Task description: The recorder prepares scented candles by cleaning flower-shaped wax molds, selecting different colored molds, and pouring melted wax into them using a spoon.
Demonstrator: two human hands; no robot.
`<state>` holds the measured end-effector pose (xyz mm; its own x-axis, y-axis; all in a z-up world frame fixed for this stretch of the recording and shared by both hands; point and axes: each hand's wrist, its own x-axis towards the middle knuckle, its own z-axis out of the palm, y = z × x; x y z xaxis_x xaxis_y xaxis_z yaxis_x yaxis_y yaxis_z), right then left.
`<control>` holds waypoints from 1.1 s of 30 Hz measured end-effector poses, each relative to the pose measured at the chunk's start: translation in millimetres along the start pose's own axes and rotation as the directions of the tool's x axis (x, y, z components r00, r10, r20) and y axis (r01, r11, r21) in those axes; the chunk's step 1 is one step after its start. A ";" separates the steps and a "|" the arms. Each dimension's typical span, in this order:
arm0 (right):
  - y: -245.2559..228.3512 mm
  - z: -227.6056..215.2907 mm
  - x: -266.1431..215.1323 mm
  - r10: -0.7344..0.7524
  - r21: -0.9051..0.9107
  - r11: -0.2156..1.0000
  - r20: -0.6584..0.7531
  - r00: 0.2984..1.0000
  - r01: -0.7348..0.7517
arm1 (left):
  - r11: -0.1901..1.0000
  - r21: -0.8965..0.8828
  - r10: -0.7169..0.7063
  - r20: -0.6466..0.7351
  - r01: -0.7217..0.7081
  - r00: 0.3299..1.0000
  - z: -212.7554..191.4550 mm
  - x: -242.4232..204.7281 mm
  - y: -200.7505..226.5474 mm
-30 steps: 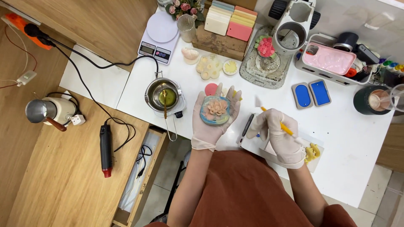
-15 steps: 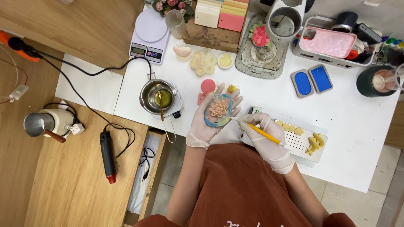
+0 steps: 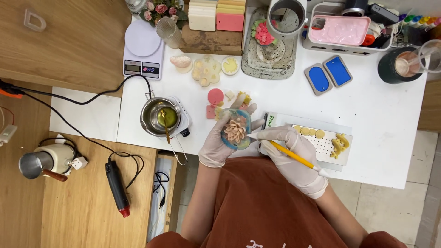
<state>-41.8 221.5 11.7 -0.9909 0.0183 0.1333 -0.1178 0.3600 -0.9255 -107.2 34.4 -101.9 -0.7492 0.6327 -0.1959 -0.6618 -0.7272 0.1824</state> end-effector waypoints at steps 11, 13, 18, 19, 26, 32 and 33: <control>14.7 -7.9 -15.5 -0.023 0.027 0.999 -0.037 0.999 0.024 | 0.997 0.066 -0.052 0.038 0.050 0.998 29.8 -11.5 -1.0; 16.3 -8.8 -15.8 0.022 0.073 0.997 -0.036 0.999 -0.019 | 0.993 0.103 -0.056 0.053 0.051 0.997 32.2 -11.4 1.1; 22.2 -5.8 -14.7 0.093 0.188 0.979 -0.036 0.995 -0.085 | 0.978 0.189 -0.096 0.056 0.084 0.994 37.5 -10.4 5.4; 22.7 -5.2 -13.4 0.112 0.218 0.970 -0.029 0.993 -0.104 | 0.975 0.207 -0.100 0.055 0.086 0.994 37.8 -9.4 6.1; 21.9 1.8 3.4 0.150 0.201 0.969 -0.001 0.989 -0.147 | 0.937 0.336 -0.085 -0.036 0.092 0.996 55.1 -8.0 13.4; 33.8 9.2 10.8 -0.007 -0.073 0.997 0.021 1.000 0.008 | 0.937 0.333 -0.085 -0.081 0.108 0.993 58.1 -6.5 16.0; 35.8 11.4 10.4 -0.006 -0.074 0.997 0.024 1.000 0.008 | 0.938 0.331 -0.084 -0.082 0.106 0.993 57.5 -7.1 16.3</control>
<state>-57.1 223.9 -24.1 -0.9914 -0.0060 0.1309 -0.1208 0.4278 -0.8958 -114.2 33.3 -42.1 -0.6866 0.6673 -0.2886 -0.7089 -0.5265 0.4693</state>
